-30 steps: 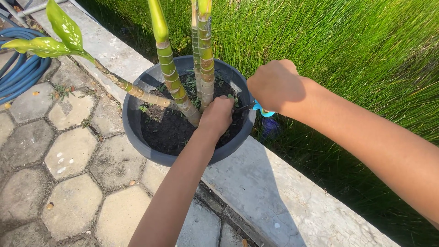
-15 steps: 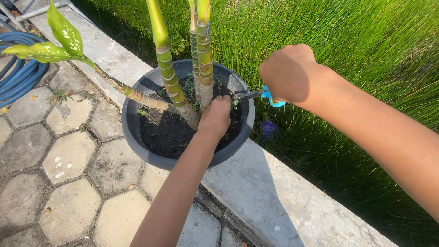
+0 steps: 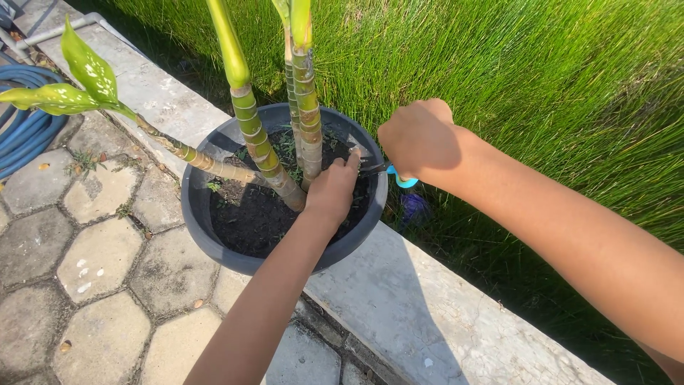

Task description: Pruning small plants in pots using scissors.

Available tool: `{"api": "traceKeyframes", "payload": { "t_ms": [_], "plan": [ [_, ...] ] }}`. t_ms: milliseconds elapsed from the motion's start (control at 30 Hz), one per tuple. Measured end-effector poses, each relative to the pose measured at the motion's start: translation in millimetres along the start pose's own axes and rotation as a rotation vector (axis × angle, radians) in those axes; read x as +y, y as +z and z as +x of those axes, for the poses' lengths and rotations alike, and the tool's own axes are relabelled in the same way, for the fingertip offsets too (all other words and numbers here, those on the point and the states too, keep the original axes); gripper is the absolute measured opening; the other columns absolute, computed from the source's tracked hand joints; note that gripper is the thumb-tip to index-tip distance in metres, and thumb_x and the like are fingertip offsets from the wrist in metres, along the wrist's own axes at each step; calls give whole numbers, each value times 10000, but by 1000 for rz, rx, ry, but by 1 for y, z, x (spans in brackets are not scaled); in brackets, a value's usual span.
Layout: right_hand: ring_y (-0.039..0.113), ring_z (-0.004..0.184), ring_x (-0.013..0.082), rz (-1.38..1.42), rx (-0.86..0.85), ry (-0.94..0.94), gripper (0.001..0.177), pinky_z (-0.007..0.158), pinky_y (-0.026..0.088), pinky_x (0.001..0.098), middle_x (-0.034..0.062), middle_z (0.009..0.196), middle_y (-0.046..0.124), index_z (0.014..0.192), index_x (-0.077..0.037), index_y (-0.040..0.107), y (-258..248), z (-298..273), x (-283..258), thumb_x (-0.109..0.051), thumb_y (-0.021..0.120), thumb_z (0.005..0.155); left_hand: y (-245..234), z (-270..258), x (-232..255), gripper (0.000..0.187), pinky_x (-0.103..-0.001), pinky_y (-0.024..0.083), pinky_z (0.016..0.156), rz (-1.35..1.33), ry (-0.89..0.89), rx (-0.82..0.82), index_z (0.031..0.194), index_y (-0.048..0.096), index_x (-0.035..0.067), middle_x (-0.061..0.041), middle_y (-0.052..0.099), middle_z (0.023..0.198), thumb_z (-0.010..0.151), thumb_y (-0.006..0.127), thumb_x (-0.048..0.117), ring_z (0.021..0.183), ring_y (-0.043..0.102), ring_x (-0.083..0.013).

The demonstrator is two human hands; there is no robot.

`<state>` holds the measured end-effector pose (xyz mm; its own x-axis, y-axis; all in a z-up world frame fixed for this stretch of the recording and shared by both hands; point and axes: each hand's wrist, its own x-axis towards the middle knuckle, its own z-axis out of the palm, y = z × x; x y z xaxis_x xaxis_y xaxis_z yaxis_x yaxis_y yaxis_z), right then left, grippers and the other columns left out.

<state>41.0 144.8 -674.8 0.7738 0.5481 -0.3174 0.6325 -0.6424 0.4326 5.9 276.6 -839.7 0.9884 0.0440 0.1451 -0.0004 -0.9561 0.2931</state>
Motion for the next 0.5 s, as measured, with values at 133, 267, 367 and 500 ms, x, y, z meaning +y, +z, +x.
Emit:
{"api": "traceKeyframes", "payload": {
  "t_ms": [133, 267, 367, 500],
  "plan": [
    [758, 866, 279, 14, 43, -24, 182, 658, 571, 400, 74, 869, 774, 902, -147, 803, 13, 7, 1, -229, 840, 744, 27, 23, -4, 392, -429, 612, 781, 112, 30, -2, 1194, 601, -11, -202, 621, 1199, 815, 693, -50, 992, 723, -372],
    [758, 803, 303, 31, 190, -93, 55, 597, 563, 408, 117, 828, 760, 834, -124, 790, 18, -1, 11, -156, 786, 789, 36, 29, -9, 165, -424, 620, 759, 191, 55, 35, 1063, 672, -20, -194, 634, 1158, 901, 642, -7, 955, 743, -352],
    [753, 779, 315, 24, 255, -129, 41, 581, 560, 413, 136, 805, 752, 809, -111, 783, 21, -8, 14, -149, 769, 805, 37, 28, -9, 170, -417, 620, 757, 192, 34, 49, 1042, 674, -20, -192, 635, 1142, 874, 646, -13, 953, 743, -350],
    [752, 746, 313, 28, 257, -102, 72, 584, 567, 412, 132, 771, 746, 801, -100, 777, 17, -12, 13, -171, 780, 800, 38, 29, -9, 202, -403, 625, 737, 179, 10, 108, 1079, 648, -25, -196, 636, 1148, 878, 649, -9, 939, 749, -345]
  ]
}}
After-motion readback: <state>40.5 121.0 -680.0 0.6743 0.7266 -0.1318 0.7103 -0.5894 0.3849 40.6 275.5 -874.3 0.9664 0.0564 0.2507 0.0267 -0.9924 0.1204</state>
